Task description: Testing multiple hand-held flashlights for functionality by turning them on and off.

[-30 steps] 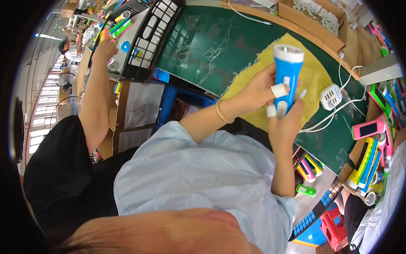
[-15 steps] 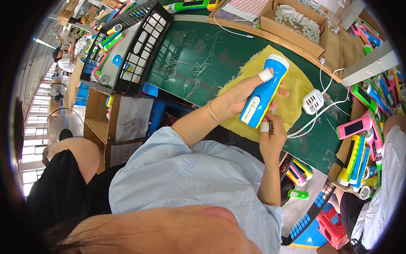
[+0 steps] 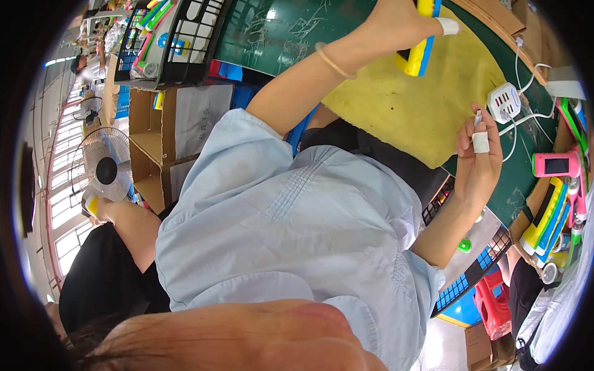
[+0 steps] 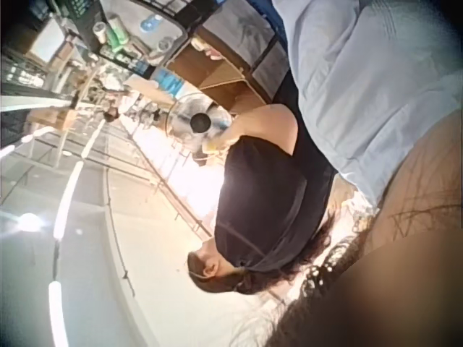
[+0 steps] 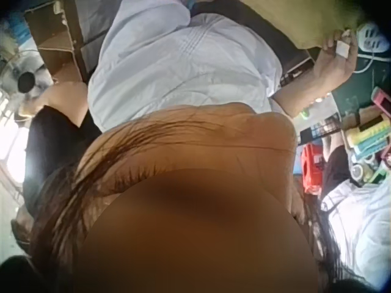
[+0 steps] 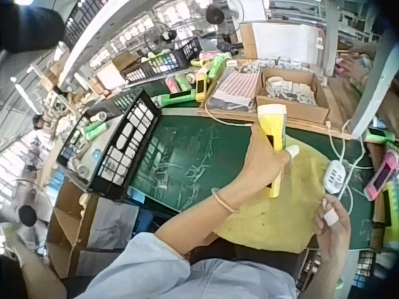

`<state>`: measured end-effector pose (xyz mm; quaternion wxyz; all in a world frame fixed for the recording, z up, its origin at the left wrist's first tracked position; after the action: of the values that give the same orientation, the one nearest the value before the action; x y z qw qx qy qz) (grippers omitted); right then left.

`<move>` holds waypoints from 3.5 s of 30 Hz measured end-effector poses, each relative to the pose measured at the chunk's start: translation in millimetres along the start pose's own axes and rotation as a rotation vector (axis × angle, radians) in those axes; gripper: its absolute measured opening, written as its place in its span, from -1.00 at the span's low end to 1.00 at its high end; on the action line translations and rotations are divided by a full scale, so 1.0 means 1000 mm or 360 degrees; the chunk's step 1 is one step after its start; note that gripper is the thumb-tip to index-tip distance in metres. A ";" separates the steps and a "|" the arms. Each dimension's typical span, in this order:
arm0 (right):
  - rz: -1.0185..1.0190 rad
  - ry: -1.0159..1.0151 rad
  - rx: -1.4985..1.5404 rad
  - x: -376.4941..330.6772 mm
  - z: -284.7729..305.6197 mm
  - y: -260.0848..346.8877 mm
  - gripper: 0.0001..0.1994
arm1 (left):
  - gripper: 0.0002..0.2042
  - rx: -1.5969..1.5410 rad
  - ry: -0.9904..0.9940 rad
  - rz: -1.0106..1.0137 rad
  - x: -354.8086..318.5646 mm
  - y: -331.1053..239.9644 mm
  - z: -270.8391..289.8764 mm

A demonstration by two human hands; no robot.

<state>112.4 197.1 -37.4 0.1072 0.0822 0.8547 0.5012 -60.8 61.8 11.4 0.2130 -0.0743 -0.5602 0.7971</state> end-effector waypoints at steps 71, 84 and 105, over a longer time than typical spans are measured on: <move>0.0532 0.0196 -0.1036 -0.006 -0.048 0.042 -0.81 | -0.41 -0.0560 0.0706 -0.0038 -0.082 -0.001 -0.024; 0.0482 0.0219 -0.2001 0.007 -0.070 0.034 -0.87 | -0.44 0.0053 0.0363 -0.0162 -0.085 -0.001 -0.031; -0.0050 0.0413 -0.0836 0.016 -0.044 -0.026 -0.56 | -0.62 -0.1162 -0.0003 -0.0103 -0.057 -0.013 -0.021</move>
<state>84.6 150.9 -40.8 0.0223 -0.0265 0.7034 0.7100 0.9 59.5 9.2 0.1971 -0.1271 -0.8100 0.5376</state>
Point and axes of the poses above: each hand's wrist, its own x-axis towards the middle knuckle, its own z-axis out of the back of the hand, y = z × x, the point moved 6 cm from there along x, towards the middle knuckle, and after that the axes turned 5 degrees about y, right-handed, at the moved point
